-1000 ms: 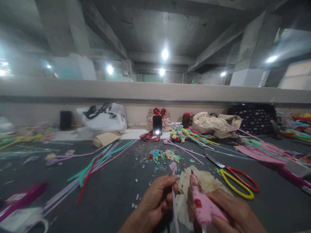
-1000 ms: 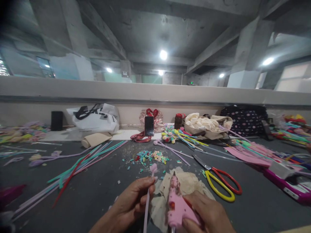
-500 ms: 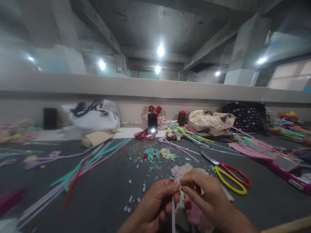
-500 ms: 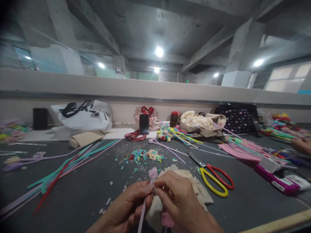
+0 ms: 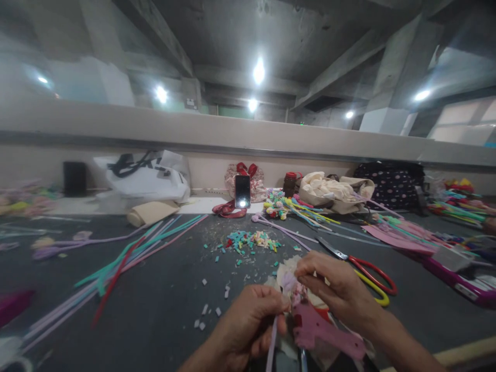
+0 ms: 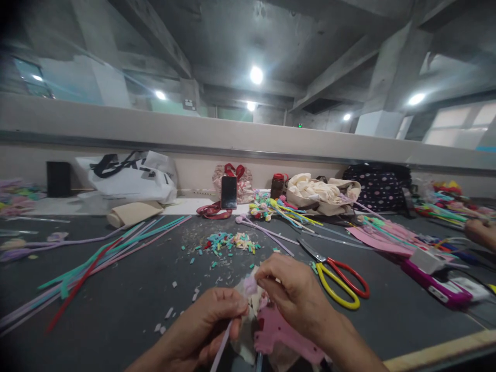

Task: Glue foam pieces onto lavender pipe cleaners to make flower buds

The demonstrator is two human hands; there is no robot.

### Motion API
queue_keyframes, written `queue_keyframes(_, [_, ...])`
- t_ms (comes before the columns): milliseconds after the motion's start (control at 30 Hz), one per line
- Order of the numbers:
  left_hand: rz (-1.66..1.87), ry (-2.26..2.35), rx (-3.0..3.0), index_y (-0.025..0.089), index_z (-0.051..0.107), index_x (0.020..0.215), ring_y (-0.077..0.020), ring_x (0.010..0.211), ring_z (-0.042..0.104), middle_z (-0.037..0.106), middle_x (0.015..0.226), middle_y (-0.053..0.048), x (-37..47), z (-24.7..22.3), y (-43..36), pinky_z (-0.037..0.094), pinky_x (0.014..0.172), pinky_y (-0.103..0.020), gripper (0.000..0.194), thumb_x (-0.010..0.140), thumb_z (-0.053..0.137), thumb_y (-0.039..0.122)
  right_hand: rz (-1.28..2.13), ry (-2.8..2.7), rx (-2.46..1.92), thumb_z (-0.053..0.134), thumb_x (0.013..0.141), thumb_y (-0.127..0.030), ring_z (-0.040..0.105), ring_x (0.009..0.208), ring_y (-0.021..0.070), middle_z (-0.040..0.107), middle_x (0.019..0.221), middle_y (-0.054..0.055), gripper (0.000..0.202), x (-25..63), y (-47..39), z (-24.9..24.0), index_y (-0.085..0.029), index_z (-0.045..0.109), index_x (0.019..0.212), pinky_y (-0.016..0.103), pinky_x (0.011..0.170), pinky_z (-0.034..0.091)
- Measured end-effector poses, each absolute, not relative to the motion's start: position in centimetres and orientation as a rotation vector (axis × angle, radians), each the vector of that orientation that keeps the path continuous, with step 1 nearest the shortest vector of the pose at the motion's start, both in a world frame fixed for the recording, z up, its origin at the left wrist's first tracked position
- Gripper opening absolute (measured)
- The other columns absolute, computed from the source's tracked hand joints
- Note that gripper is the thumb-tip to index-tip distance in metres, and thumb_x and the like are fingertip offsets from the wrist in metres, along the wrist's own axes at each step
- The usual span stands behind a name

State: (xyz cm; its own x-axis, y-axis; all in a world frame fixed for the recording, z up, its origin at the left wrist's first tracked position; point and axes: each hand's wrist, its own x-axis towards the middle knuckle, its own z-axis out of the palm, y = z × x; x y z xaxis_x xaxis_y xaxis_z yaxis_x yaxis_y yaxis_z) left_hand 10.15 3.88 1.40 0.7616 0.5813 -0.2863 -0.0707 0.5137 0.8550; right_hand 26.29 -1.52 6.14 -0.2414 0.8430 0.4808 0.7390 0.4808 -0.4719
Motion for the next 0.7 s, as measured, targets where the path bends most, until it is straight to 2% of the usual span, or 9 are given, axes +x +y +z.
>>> queue_keyframes(233, [0.329,0.76,1.096,0.015,0.051,0.048,-0.0018,0.018,0.024,0.049,0.03,0.005,10.2,1.4,3.9,0.012,0.021,-0.014,0.015,0.061,0.053,0.02,0.212,-2.279,-1.275,0.046,0.083,-0.016,0.053,0.078,0.0127,0.059,0.083,0.003,0.015,26.7,-1.0,7.2,-0.018,0.059,0.075,0.024,0.07,0.041])
queue_keyframes(700, [0.315,0.82,1.284,0.016,0.052,0.048,-0.0026,0.02,0.019,0.043,0.029,0.007,10.2,1.2,3.7,0.011,0.023,-0.017,0.012,0.059,0.05,0.021,0.113,-2.491,-1.266,0.047,0.083,-0.017,0.051,0.072,0.0115,0.06,0.079,0.0,0.017,26.4,-1.1,7.4,-0.019,0.061,0.074,0.025,0.068,0.035])
